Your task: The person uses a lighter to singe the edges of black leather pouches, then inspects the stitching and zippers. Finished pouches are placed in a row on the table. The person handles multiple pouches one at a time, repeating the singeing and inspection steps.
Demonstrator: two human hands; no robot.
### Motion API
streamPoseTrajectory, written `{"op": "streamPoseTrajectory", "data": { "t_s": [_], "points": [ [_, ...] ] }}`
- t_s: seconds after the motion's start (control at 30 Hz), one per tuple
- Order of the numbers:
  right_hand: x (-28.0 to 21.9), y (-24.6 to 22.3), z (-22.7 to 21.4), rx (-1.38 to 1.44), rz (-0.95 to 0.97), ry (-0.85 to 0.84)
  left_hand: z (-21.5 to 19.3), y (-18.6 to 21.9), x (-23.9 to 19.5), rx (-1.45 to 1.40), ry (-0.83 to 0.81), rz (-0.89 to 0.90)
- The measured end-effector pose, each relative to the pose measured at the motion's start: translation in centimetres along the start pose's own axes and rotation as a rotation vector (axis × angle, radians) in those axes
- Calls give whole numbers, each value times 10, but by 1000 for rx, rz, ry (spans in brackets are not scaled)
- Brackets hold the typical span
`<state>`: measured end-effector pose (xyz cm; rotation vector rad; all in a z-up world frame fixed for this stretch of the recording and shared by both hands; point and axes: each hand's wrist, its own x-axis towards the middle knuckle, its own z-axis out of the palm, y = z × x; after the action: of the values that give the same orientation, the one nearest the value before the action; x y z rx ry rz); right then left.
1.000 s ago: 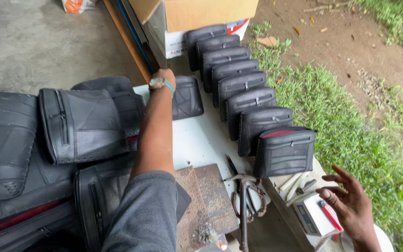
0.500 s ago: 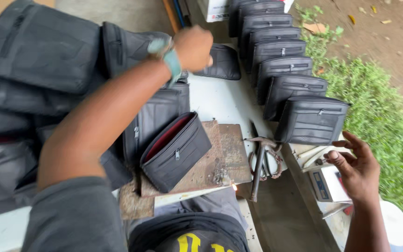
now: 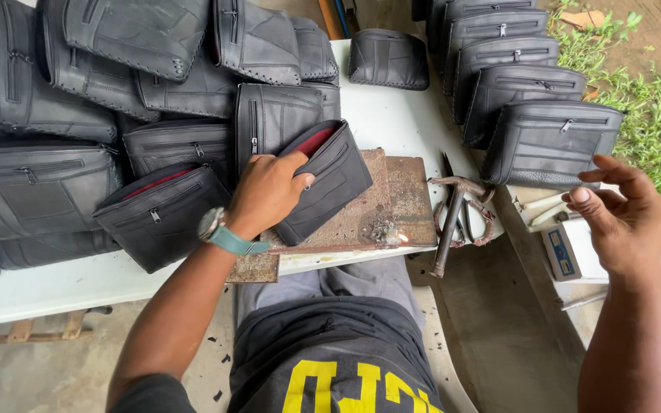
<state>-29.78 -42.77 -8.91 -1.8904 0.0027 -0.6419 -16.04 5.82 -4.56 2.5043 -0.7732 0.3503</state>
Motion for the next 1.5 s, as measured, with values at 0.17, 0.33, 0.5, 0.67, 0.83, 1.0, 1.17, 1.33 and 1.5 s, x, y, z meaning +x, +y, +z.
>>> {"op": "streamPoseTrajectory", "data": {
  "t_s": [0.17,0.33,0.5,0.67,0.83,1.0,1.17,1.33,1.5],
  "points": [
    [-39,-24,-17,339,-41,-12,-51,-4,-44,-248,60,299],
    [-90,-72,15,561,-122,-385,-16,31,-91,-929,-274,420],
    [-117,-94,65,714,-76,-769,76,75,-109,-1395,-452,451],
    [-113,-85,85,736,-69,-856,48,92,-92,-1261,-544,399],
    [-120,-71,91,741,320,-923,0,123,-72,-951,-688,400],
    [-123,-73,98,698,339,-874,-15,148,-72,-1150,-745,318],
    [-119,-83,90,660,495,-937,-21,140,-59,-1052,-904,200],
    [-123,-105,81,780,545,-945,-20,138,-53,-855,-1086,62],
    [-132,-129,75,533,556,-977,-6,139,-60,-956,-1119,69]
  ]
}}
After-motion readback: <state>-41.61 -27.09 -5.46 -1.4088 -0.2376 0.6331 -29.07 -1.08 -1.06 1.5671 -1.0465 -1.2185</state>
